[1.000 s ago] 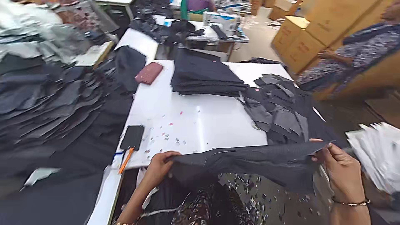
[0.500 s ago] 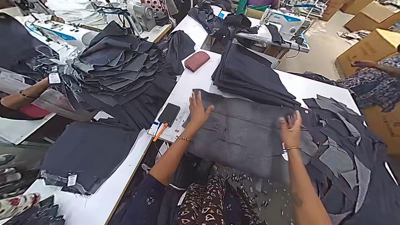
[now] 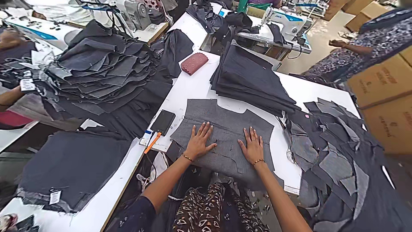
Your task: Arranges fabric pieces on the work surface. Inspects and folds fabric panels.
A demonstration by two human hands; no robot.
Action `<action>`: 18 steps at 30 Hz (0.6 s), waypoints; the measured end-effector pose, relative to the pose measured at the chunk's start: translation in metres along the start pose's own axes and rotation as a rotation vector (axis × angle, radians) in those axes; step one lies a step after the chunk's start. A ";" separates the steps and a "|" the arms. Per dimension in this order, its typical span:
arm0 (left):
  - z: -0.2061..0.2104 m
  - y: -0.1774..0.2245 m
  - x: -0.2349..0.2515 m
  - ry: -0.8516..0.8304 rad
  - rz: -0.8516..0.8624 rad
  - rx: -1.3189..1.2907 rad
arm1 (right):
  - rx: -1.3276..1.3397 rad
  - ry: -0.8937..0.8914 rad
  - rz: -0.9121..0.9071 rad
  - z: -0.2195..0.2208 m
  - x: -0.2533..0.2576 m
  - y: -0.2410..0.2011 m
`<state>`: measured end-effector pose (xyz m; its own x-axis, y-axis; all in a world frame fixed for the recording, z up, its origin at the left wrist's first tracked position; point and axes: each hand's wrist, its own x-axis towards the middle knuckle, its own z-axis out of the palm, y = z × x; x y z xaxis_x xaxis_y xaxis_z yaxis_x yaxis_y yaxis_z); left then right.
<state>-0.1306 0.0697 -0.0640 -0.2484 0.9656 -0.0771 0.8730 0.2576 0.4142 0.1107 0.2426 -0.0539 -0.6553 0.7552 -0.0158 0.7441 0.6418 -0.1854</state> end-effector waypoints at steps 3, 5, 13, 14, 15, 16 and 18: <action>0.010 0.007 -0.031 0.121 0.117 0.055 | 0.073 0.046 -0.077 -0.007 -0.028 -0.028; 0.015 0.011 -0.069 0.118 0.128 0.094 | 0.099 -0.038 -0.178 -0.005 -0.075 -0.046; -0.032 0.027 -0.098 -0.080 -0.067 0.043 | 0.385 -0.164 -0.110 -0.043 -0.109 -0.014; -0.051 0.033 -0.078 -0.198 -0.133 0.000 | 0.441 -0.256 -0.055 -0.055 -0.092 -0.006; -0.068 0.035 -0.054 -0.255 -0.173 -0.033 | 0.521 -0.306 -0.007 -0.063 -0.071 0.002; -0.083 0.035 -0.026 -0.304 -0.211 -0.058 | 0.628 -0.329 0.041 -0.067 -0.048 0.010; -0.103 0.027 0.033 -0.313 -0.266 -0.100 | 0.853 -0.430 0.154 -0.078 0.002 0.026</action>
<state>-0.1585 0.1050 0.0383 -0.3063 0.8342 -0.4586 0.7471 0.5092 0.4272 0.1385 0.2713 0.0174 -0.6760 0.6012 -0.4262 0.5925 0.0995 -0.7994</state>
